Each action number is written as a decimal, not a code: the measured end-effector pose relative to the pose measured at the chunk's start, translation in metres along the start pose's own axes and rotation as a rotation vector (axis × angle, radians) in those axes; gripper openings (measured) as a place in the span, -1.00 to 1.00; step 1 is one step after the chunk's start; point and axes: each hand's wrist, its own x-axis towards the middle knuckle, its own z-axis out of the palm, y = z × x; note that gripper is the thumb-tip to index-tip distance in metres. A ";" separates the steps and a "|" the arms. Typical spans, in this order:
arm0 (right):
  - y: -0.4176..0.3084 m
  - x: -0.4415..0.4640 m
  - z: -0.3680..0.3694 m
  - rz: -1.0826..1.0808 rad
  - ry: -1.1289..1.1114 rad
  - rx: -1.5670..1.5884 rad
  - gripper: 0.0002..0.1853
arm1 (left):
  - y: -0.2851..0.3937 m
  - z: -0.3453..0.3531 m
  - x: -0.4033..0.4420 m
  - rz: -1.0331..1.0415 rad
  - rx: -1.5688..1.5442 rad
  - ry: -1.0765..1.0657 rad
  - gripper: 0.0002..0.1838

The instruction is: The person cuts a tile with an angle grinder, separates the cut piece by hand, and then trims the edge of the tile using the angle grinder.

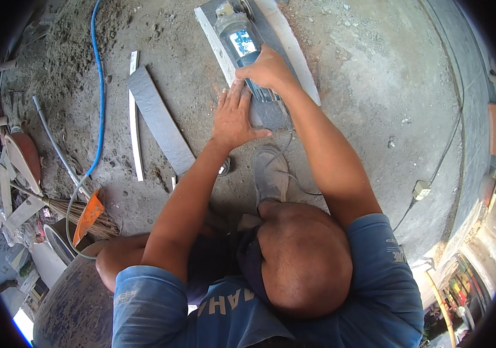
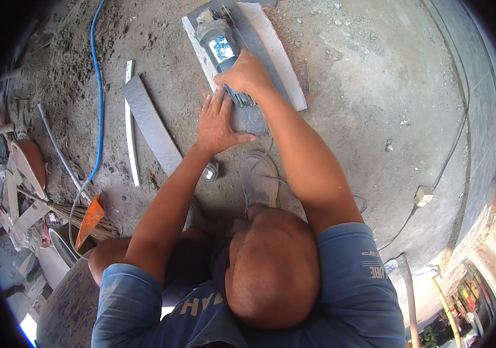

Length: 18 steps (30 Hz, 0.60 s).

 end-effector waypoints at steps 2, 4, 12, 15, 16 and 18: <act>0.000 -0.001 0.000 -0.001 0.007 -0.007 -0.09 | 0.000 0.001 0.000 0.001 0.004 -0.002 0.41; 0.000 0.000 0.000 -0.001 0.014 -0.014 -0.10 | -0.002 0.002 0.000 0.024 0.002 0.028 0.41; -0.003 -0.001 -0.003 0.033 -0.048 0.056 0.00 | -0.001 0.002 0.000 0.044 0.005 0.047 0.41; -0.002 -0.001 -0.002 0.034 -0.038 0.045 0.00 | -0.001 0.002 0.000 0.035 0.014 0.041 0.42; -0.001 -0.001 -0.001 0.033 -0.038 0.046 0.00 | -0.001 0.002 0.000 0.035 0.011 0.042 0.42; 0.001 -0.001 0.001 -0.003 0.008 -0.006 -0.09 | -0.001 0.002 0.000 0.035 0.008 0.043 0.42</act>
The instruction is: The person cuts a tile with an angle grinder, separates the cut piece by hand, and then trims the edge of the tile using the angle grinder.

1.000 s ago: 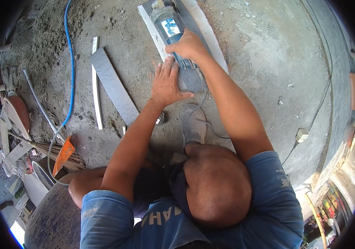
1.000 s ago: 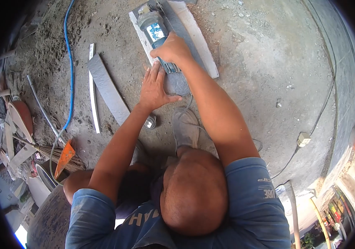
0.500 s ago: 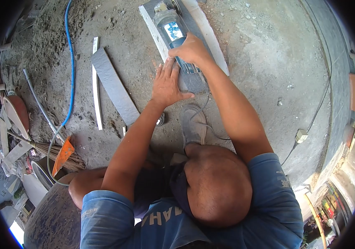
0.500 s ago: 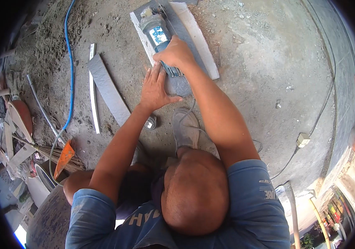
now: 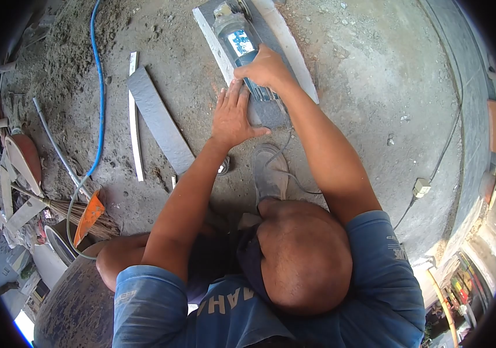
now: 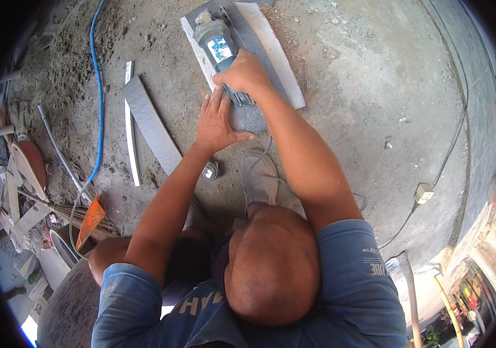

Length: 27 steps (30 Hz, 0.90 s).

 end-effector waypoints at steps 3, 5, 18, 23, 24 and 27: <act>0.001 -0.002 0.001 -0.001 0.009 -0.020 -0.08 | 0.001 -0.001 0.000 -0.008 -0.009 -0.013 0.42; 0.002 -0.004 -0.003 0.013 -0.030 0.015 0.02 | 0.001 -0.001 0.000 -0.011 -0.014 -0.014 0.43; 0.006 -0.012 -0.001 0.025 -0.015 0.010 -0.06 | 0.002 -0.003 0.001 -0.020 0.015 -0.046 0.40; 0.004 -0.012 -0.002 0.029 -0.018 0.004 -0.06 | 0.002 -0.003 0.001 -0.026 -0.029 -0.041 0.45; 0.003 -0.012 -0.003 0.033 -0.023 0.008 -0.05 | 0.003 -0.003 0.001 -0.024 -0.029 -0.043 0.45; 0.004 -0.011 -0.005 0.038 -0.082 0.026 0.13 | 0.003 -0.003 0.001 -0.026 -0.021 -0.031 0.47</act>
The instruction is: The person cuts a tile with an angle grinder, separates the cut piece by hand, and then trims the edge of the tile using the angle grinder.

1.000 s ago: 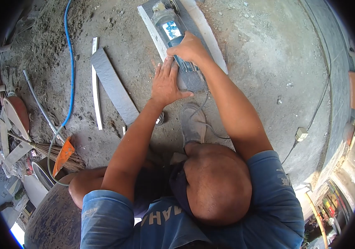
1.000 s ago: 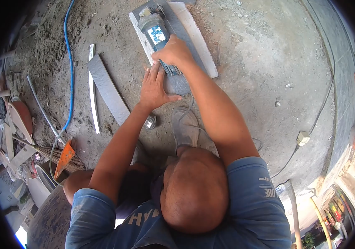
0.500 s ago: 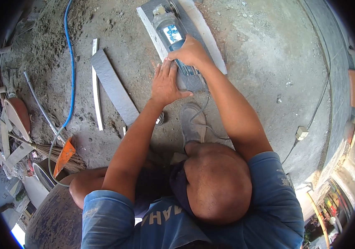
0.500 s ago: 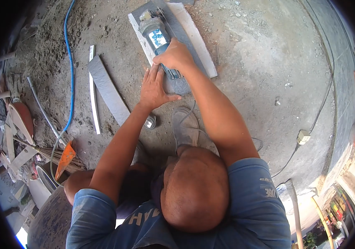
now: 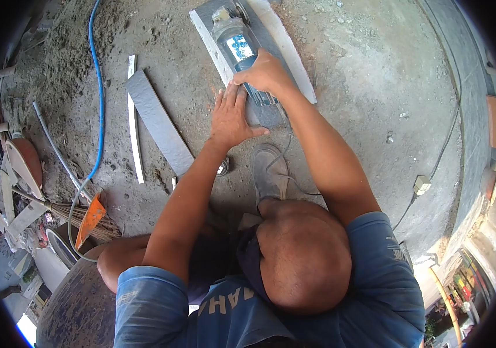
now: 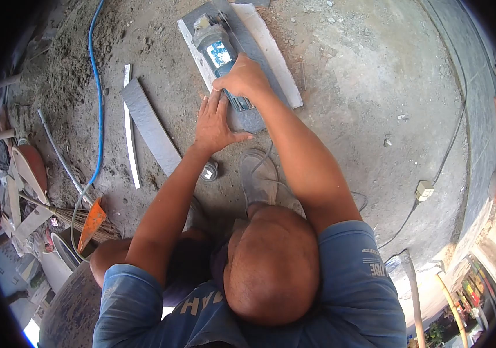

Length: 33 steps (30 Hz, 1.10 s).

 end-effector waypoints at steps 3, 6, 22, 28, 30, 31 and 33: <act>0.001 0.000 0.002 -0.010 0.018 0.005 0.12 | 0.001 -0.001 0.001 0.009 0.001 0.017 0.47; 0.003 0.001 0.002 -0.022 0.014 0.016 0.11 | 0.001 0.000 0.000 -0.010 0.022 -0.005 0.40; 0.011 -0.007 0.008 -0.046 0.088 -0.010 0.01 | -0.001 0.001 0.000 0.013 0.016 0.020 0.40; 0.012 -0.010 0.009 -0.045 0.093 -0.042 0.06 | -0.001 0.000 0.000 0.009 0.026 0.019 0.43; 0.012 -0.011 0.009 -0.036 0.079 -0.037 0.05 | 0.000 -0.001 0.000 0.010 0.027 0.019 0.43; 0.012 -0.011 0.008 -0.036 0.079 -0.037 0.05 | 0.000 -0.001 0.000 0.004 0.030 0.009 0.44; 0.011 -0.011 0.007 -0.034 0.065 -0.037 0.04 | 0.000 -0.001 0.000 -0.002 0.033 -0.002 0.44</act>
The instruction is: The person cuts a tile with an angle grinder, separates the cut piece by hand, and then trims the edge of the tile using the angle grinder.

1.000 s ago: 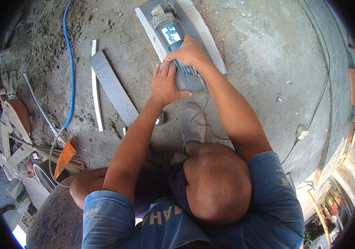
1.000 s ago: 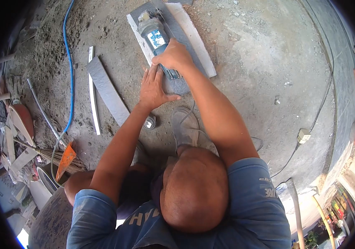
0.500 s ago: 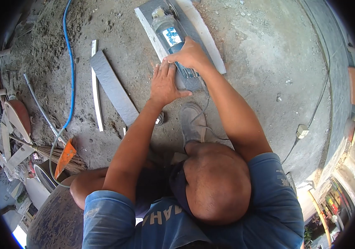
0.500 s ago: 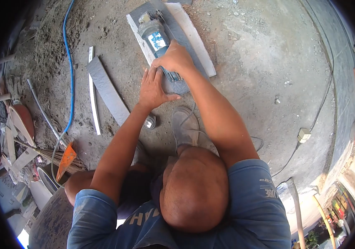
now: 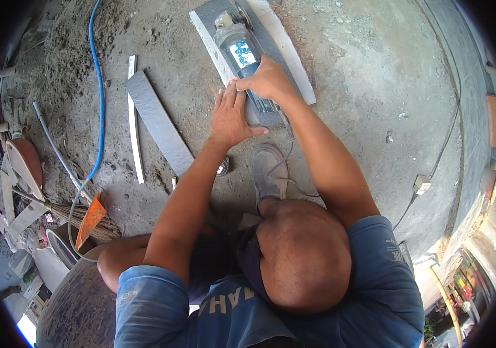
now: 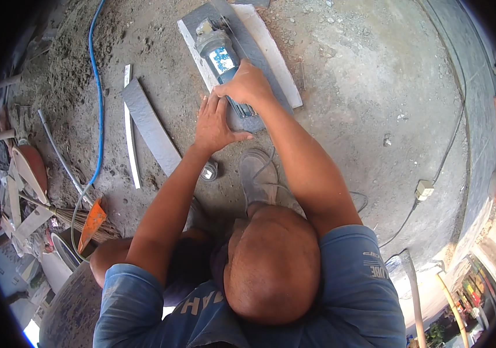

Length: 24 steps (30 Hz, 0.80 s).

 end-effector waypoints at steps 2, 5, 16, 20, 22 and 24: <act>0.000 0.000 -0.002 0.005 -0.012 0.013 0.04 | 0.000 0.001 0.000 0.007 -0.015 0.012 0.44; -0.001 0.000 0.000 0.003 -0.005 0.019 0.03 | -0.001 0.002 0.000 0.008 -0.022 0.021 0.45; -0.002 -0.003 -0.002 0.020 -0.037 0.020 0.03 | -0.001 0.006 0.001 -0.009 -0.072 0.081 0.37; 0.002 -0.003 -0.003 0.012 -0.002 0.026 0.01 | -0.001 0.006 0.003 0.001 -0.116 0.149 0.39; 0.000 -0.006 -0.005 0.024 -0.042 0.043 0.01 | 0.000 0.006 0.003 -0.007 -0.097 0.138 0.40; 0.001 -0.007 -0.005 0.024 -0.030 0.029 0.02 | -0.001 0.007 0.003 -0.015 -0.079 0.129 0.40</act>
